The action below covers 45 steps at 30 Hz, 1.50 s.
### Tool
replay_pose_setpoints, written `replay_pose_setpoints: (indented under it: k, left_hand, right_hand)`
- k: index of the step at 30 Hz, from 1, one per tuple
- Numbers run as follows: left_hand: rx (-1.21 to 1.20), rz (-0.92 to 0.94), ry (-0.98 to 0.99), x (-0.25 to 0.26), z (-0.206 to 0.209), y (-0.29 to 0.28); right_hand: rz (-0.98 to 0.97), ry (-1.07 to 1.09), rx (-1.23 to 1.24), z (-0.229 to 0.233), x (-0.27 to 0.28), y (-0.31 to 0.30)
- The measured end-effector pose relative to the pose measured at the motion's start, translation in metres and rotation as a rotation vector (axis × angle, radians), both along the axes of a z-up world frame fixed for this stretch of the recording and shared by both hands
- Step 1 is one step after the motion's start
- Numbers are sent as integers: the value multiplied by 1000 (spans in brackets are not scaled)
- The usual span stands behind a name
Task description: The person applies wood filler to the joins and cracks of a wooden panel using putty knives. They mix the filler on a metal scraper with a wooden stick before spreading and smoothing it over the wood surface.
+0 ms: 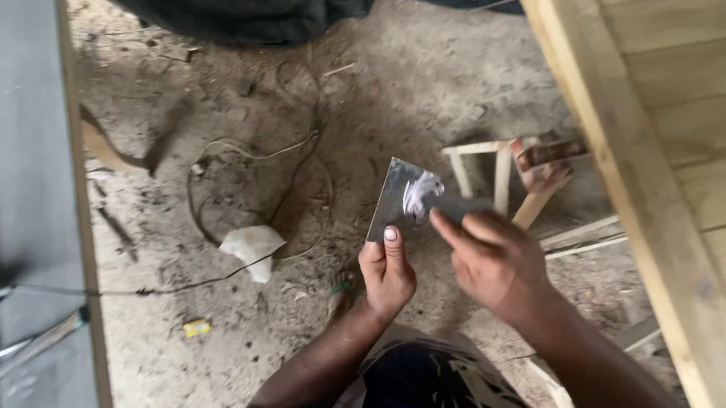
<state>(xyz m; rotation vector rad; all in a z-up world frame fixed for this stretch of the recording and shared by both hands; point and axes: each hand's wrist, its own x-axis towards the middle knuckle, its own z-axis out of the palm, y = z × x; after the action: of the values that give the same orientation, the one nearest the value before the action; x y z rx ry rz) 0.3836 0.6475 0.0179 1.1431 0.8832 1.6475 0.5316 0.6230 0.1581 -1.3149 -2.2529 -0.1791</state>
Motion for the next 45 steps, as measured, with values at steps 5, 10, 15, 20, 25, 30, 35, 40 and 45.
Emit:
replay_pose_setpoints:
  k: [5, 10, 15, 20, 25, 30, 35, 40, 45]
  left_hand:
    - [19, -213, -78, -1, -11, 62]
    - [142, -324, -154, 0, -12, 94]
    - [31, -363, -112, 23, -8, 120]
    - [-15, -390, -155, 51, -4, 128]
    - [71, -373, -92, 71, 8, 144]
    - [96, -282, -39, 76, 12, 162]
    - [115, -237, 6, 73, 8, 156]
    - [227, -198, -43, 69, 15, 169]
    - [144, -256, -37, 60, 24, 170]
  right_hand:
    - [-229, -35, -201, 8, -5, 48]
    - [-239, -123, -168, 15, -20, 63]
    - [-355, -94, -233, 6, 8, 92]
    - [-220, -175, -170, 1, 38, 93]
    - [-268, -35, -158, 3, 67, 117]
    - [-134, -35, -70, 0, 83, 132]
    - [-103, 87, -100, -3, 86, 129]
    - [-133, -108, -73, 4, 88, 136]
    - [-42, -50, -24, 12, 72, 125]
